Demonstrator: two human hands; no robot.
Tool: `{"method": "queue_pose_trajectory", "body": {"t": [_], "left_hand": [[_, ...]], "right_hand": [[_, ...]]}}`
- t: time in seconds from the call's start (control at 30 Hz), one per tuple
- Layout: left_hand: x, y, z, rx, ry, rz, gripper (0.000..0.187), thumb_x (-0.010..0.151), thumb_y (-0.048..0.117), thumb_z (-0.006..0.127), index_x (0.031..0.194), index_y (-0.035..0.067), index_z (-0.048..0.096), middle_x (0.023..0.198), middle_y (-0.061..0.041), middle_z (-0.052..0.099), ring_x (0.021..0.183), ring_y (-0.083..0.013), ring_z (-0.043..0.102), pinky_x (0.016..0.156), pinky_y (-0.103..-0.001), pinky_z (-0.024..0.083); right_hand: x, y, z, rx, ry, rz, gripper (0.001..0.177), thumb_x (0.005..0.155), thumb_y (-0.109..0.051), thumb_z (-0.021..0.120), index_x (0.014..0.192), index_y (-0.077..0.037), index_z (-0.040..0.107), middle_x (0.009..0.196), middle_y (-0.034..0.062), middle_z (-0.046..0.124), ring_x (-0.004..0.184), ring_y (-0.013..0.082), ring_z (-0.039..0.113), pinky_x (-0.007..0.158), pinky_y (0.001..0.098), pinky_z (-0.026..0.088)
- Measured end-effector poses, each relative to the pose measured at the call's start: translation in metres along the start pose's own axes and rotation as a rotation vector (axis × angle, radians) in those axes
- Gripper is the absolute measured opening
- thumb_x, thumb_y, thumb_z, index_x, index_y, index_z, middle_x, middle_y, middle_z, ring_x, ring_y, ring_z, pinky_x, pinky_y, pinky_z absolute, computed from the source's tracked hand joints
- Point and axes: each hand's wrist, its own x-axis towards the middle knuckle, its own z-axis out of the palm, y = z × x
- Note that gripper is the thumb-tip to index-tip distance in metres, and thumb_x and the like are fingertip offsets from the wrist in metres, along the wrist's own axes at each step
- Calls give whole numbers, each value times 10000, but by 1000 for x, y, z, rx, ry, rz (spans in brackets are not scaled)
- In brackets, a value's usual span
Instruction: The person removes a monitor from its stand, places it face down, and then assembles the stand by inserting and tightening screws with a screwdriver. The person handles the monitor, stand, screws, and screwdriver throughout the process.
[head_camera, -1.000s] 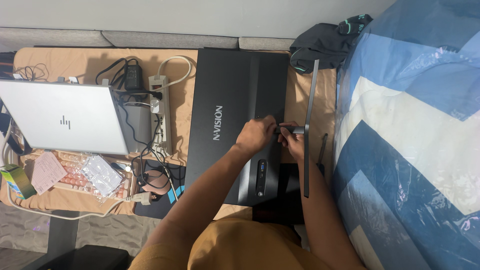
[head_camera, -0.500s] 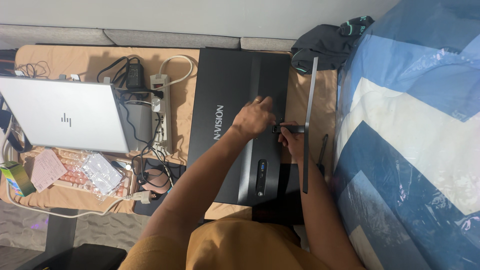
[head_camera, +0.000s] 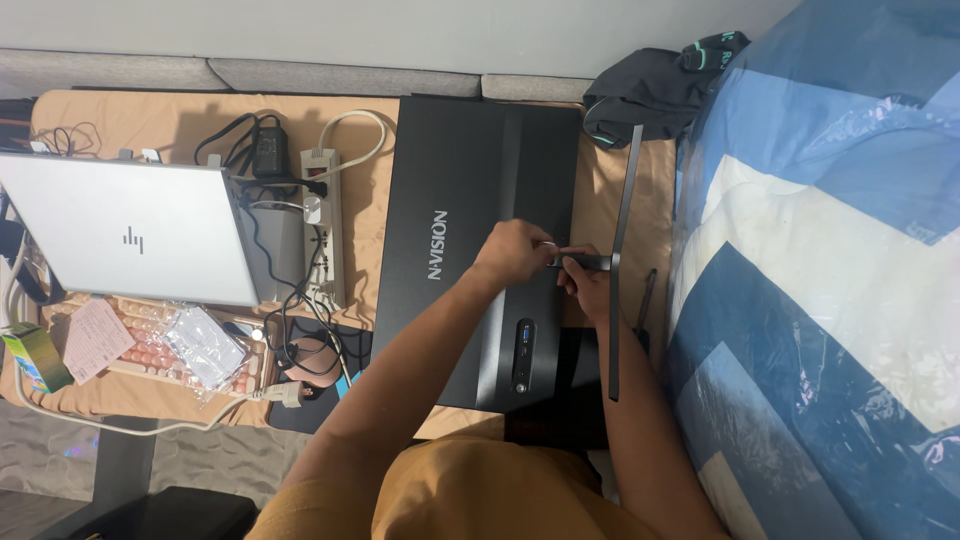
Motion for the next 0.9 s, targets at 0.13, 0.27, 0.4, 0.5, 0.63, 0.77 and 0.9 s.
{"method": "queue_pose_trajectory", "body": {"t": [0.13, 0.27, 0.4, 0.5, 0.63, 0.77, 0.9], "left_hand": [[-3, 3, 3, 495, 244, 298, 253, 863, 302, 641, 827, 79, 753, 928, -184, 651, 724, -330, 679, 631, -382, 570], [-2, 1, 8, 151, 97, 109, 292, 891, 203, 562, 1149, 84, 630, 812, -169, 708, 739, -307, 715, 680, -356, 587], [2, -5, 7, -249, 31, 42, 262, 846, 254, 628, 1029, 68, 649, 840, -131, 733, 765, -256, 762, 696, -322, 618], [4, -7, 6, 69, 28, 84, 238, 872, 279, 613, 1007, 97, 682, 851, -138, 719, 782, -290, 720, 724, -360, 581], [-2, -8, 6, 500, 290, 323, 230, 867, 279, 628, 844, 68, 716, 913, -163, 676, 776, -325, 690, 668, -394, 572], [-6, -8, 10, -20, 129, 109, 253, 902, 151, 518, 1107, 55, 630, 792, -170, 711, 753, -306, 712, 718, -367, 584], [-1, -9, 6, -311, -5, 61, 231, 870, 195, 580, 1043, 51, 630, 803, -129, 731, 745, -245, 753, 697, -346, 616]], "right_hand": [[-2, -3, 1, 7, -2, -14, 198, 952, -162, 552, 1097, -29, 570, 674, 45, 598, 543, 83, 499, 483, 216, 375], [-3, -2, 0, -27, 11, -5, 200, 958, -163, 550, 1108, -32, 573, 679, 41, 595, 549, 76, 504, 492, 207, 389], [1, 1, 0, 5, 2, -31, 198, 947, -154, 548, 1096, -23, 563, 669, 49, 603, 529, 82, 507, 471, 211, 382], [1, 4, -1, 7, 12, -30, 197, 951, -151, 557, 1095, -18, 569, 673, 51, 606, 532, 81, 508, 474, 211, 383], [0, 4, 0, 12, 13, -65, 188, 949, -146, 567, 1087, -18, 579, 680, 49, 610, 554, 76, 523, 484, 210, 390], [-1, 3, 0, 9, 22, -49, 184, 945, -151, 578, 1088, -37, 586, 674, 42, 601, 554, 69, 510, 493, 206, 390], [-2, 1, 1, 15, 20, -46, 180, 942, -152, 574, 1087, -46, 586, 681, 36, 605, 563, 67, 516, 502, 207, 397]]}}
